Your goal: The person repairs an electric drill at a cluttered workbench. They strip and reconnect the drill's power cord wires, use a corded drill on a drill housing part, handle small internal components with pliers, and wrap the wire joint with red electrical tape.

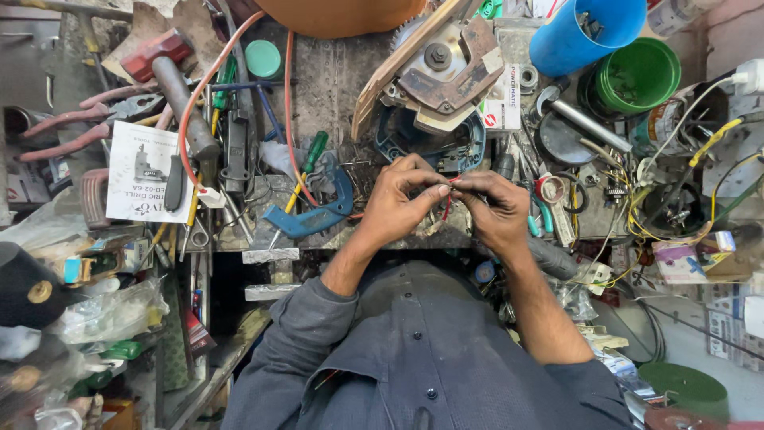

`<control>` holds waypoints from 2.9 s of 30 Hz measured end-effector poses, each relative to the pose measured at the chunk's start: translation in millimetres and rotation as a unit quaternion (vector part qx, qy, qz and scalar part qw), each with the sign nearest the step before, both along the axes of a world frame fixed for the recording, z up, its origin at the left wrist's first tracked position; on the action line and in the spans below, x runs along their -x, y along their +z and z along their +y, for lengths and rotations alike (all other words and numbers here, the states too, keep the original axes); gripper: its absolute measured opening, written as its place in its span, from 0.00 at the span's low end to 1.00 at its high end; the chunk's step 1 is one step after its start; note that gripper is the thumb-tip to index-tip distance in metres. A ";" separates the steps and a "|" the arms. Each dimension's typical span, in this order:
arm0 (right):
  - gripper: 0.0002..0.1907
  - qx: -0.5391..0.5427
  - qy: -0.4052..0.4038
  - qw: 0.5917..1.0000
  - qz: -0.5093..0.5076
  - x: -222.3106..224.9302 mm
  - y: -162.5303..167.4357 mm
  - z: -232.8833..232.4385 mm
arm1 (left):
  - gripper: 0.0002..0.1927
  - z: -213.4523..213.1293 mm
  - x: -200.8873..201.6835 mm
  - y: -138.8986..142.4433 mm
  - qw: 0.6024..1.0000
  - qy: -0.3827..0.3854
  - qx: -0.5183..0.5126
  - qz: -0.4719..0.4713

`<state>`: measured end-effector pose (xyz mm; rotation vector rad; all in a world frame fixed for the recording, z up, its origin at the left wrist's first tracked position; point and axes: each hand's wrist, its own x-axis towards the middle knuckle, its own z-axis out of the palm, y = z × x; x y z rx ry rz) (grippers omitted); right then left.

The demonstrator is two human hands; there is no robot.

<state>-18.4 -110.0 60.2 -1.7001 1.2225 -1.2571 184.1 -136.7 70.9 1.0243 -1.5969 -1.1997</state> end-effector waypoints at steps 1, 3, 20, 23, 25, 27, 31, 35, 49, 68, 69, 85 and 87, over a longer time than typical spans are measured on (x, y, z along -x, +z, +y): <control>0.08 0.018 0.005 1.000 0.024 0.8 2.1 -0.9 | 0.07 -0.1 0.1 -1.9 1.000 -0.003 -0.007 0.007; 0.08 0.028 0.013 0.999 0.045 2.2 5.1 -1.1 | 0.07 0.3 -0.3 -5.7 0.999 -0.010 -0.026 0.039; 0.14 0.037 -0.056 0.980 0.185 -10.0 30.3 10.3 | 0.07 2.9 -6.0 -4.2 0.998 -0.027 -0.034 0.043; 0.11 0.199 -0.007 0.920 0.338 -7.0 34.9 8.7 | 0.06 3.9 -7.1 3.5 1.000 -0.029 -0.004 0.006; 0.09 0.220 0.011 0.908 0.355 -4.0 31.1 7.7 | 0.06 4.9 -8.7 8.6 0.999 -0.022 0.010 -0.037; 0.07 0.140 0.032 0.951 0.273 -1.6 21.7 9.2 | 0.06 7.4 -8.3 12.5 0.990 -0.009 0.099 -0.100; 0.05 -0.170 0.083 0.982 0.024 1.9 -4.3 15.7 | 0.09 10.7 -6.2 15.0 0.968 -0.009 0.201 -0.152; 0.06 -0.248 0.073 0.964 -0.059 8.9 -18.3 18.7 | 0.08 8.6 -7.7 13.0 0.978 0.000 0.167 -0.122; 0.11 -0.050 -0.002 0.977 0.208 -8.3 13.9 14.7 | 0.09 7.1 -6.0 14.8 0.972 -0.007 0.190 -0.135; 0.17 -0.411 -0.152 0.764 -0.474 52.9 -56.7 33.7 | 0.05 11.7 -1.9 21.8 0.996 0.064 0.059 -0.014; 0.17 -0.403 -0.156 0.768 -0.473 52.7 -54.5 38.3 | 0.05 11.3 -2.0 21.5 0.997 0.064 0.030 -0.012; 0.17 -0.278 -0.091 0.925 -0.241 2.4 -21.7 36.6 | 0.06 12.4 -1.8 17.5 0.997 0.064 -0.028 0.031; 0.18 -0.264 -0.057 0.934 -0.235 -4.0 -12.2 31.0 | 0.05 12.5 -2.8 17.2 0.997 0.066 -0.026 0.028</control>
